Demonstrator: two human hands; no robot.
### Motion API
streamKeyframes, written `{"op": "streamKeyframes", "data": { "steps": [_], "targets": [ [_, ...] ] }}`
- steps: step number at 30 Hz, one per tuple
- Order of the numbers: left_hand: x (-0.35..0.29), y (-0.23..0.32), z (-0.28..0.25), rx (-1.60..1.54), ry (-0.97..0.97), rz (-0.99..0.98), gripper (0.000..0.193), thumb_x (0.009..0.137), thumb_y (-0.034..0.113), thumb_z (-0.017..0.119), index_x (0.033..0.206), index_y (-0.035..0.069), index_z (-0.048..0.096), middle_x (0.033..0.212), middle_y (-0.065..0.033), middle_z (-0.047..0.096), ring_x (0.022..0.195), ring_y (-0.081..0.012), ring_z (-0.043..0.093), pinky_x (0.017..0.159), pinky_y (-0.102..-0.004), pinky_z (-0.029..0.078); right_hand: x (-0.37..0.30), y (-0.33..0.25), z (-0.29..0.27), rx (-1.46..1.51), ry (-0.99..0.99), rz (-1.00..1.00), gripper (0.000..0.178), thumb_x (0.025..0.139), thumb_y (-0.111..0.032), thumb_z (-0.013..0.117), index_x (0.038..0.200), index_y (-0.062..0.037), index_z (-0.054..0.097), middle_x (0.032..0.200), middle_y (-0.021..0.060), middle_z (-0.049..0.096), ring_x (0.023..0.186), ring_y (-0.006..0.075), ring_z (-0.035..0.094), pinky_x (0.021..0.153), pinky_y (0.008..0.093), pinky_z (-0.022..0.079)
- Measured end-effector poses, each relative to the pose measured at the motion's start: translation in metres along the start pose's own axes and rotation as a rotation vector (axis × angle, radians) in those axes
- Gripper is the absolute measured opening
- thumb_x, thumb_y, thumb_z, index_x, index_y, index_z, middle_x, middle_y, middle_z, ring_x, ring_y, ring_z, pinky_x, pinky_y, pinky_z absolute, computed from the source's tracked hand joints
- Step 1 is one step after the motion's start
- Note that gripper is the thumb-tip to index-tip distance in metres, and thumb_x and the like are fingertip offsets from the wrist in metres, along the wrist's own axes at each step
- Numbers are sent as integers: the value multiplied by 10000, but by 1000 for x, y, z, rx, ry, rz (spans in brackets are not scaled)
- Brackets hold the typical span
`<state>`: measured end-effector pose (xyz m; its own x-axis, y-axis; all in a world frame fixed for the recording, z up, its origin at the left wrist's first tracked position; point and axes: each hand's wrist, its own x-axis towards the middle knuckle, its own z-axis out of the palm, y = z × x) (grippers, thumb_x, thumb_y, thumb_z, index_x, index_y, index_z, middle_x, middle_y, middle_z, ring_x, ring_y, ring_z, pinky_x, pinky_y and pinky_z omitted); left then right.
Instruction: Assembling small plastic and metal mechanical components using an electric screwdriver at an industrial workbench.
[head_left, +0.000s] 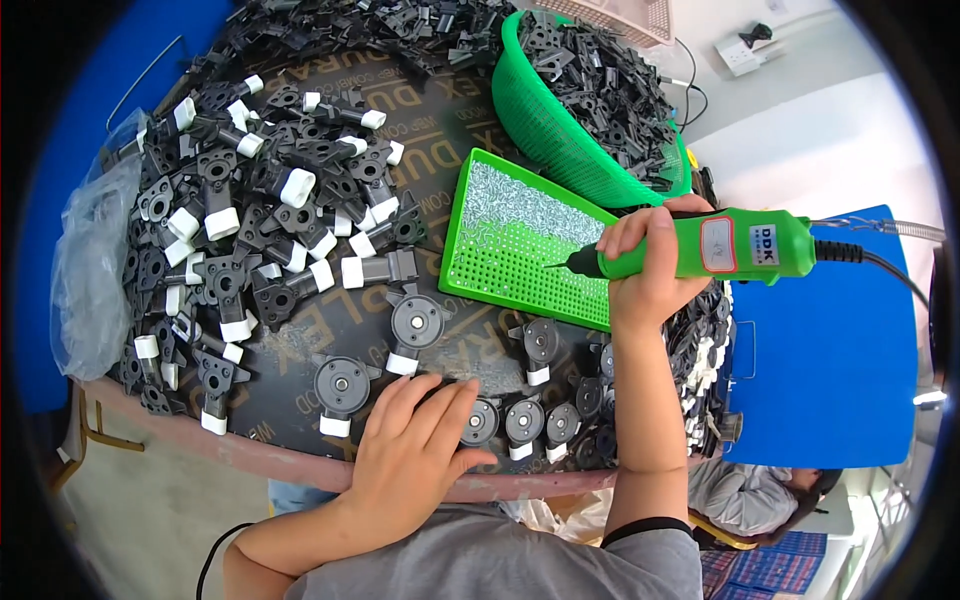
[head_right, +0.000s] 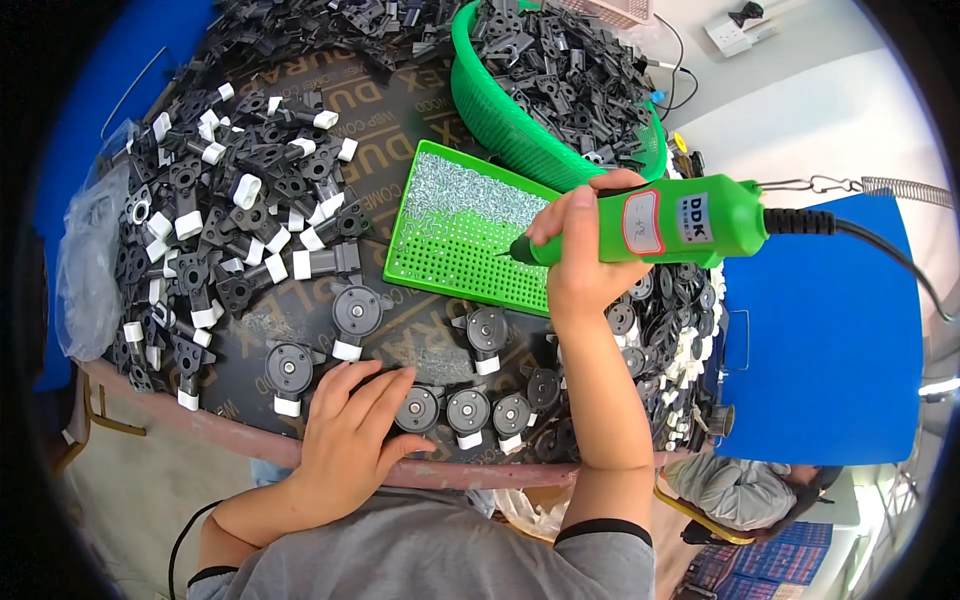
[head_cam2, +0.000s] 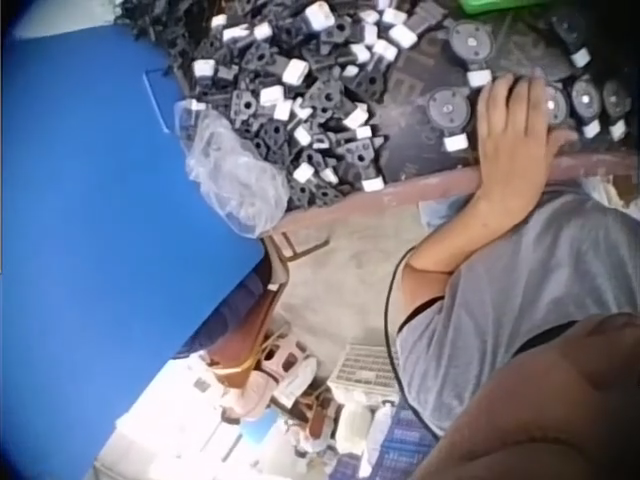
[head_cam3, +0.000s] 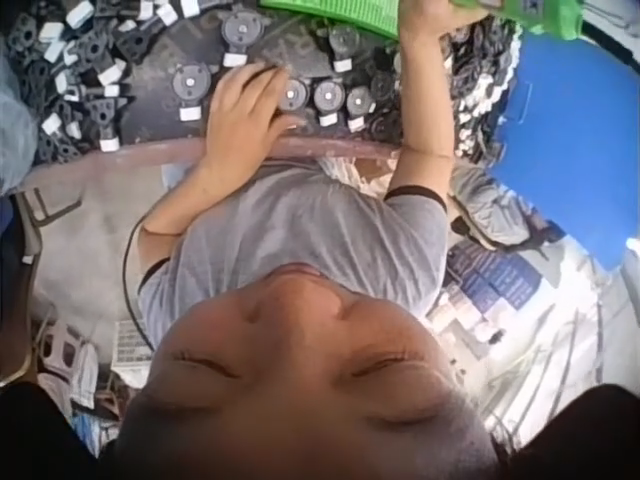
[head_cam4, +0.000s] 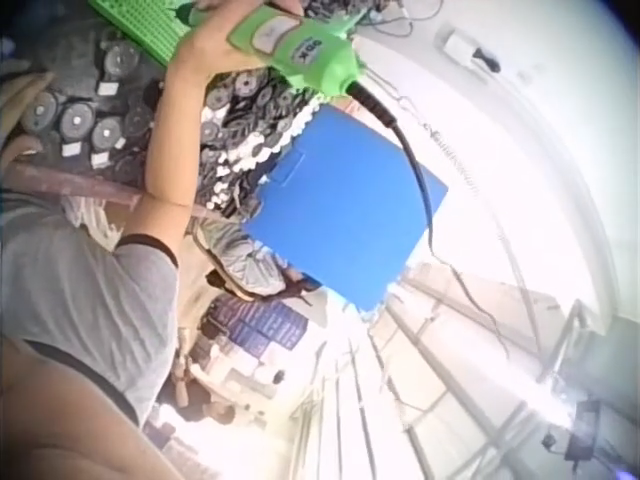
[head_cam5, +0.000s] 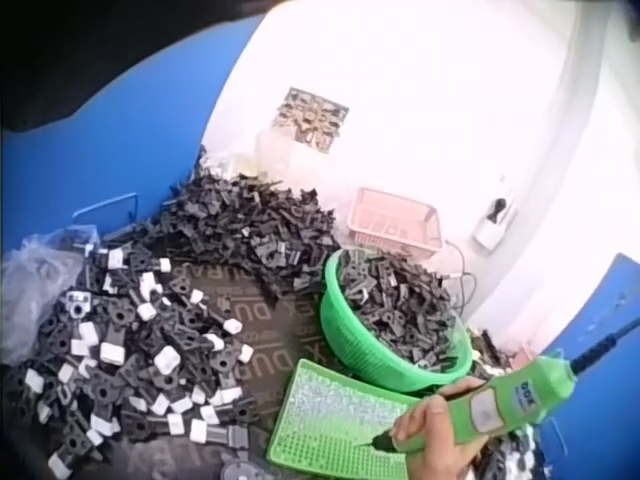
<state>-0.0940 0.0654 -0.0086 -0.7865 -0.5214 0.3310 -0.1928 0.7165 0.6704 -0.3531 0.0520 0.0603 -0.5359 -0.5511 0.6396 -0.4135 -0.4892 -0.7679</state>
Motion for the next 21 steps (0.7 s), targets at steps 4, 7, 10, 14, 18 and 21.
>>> {"op": "streamKeyframes", "data": {
  "steps": [4, 7, 10, 14, 18, 21],
  "targets": [
    [-1, -1, 1, -1, 12, -11, 663, 765, 365, 784, 1294, 16, 588, 1214, -99, 597, 1186, -324, 488, 1028, -499, 399, 0, 5, -1, 17, 4, 1, 185, 959, 9, 508, 1117, 39, 417, 599, 89, 519, 465, 175, 503, 492, 336, 482],
    [-2, -2, 0, 12, 11, -9, 652, 769, 350, 788, 1291, 14, 588, 1212, -104, 598, 1189, -324, 487, 1024, -500, 402, 1, 5, 1, 69, 8, 26, 190, 959, 5, 515, 1117, 36, 414, 608, 99, 525, 475, 176, 505, 495, 339, 481],
    [-3, -1, 0, -1, 20, -1, 646, 770, 337, 794, 1289, 13, 588, 1226, -108, 590, 1196, -328, 484, 1022, -500, 406, -1, 5, -1, 44, 1, 9, 183, 957, 6, 513, 1109, 32, 413, 608, 101, 523, 477, 177, 505, 495, 338, 482],
    [-3, -1, -1, -12, 14, -15, 644, 770, 331, 796, 1288, 8, 588, 1250, -112, 581, 1204, -336, 482, 1023, -502, 407, -2, 0, -1, 10, 25, -13, 204, 947, -3, 528, 1114, 12, 413, 612, 84, 506, 478, 179, 498, 489, 342, 482],
    [-3, -3, 0, -51, 39, -26, 601, 832, 339, 735, 1271, -35, 567, 1205, -138, 597, 1188, -330, 492, 1045, -499, 385, -12, -43, -7, 273, -38, -9, 284, 980, -122, 536, 1236, -121, 415, 656, 67, 495, 528, 193, 507, 489, 350, 483],
    [0, -2, -2, -67, 44, -26, 600, 776, 298, 783, 1252, -15, 594, 1224, -111, 600, 1196, -331, 492, 1038, -497, 394, -39, -107, 9, 206, -170, 38, 197, 1010, -204, 527, 1159, -130, 422, 635, 77, 497, 513, 207, 503, 480, 367, 481]
  ]
}}
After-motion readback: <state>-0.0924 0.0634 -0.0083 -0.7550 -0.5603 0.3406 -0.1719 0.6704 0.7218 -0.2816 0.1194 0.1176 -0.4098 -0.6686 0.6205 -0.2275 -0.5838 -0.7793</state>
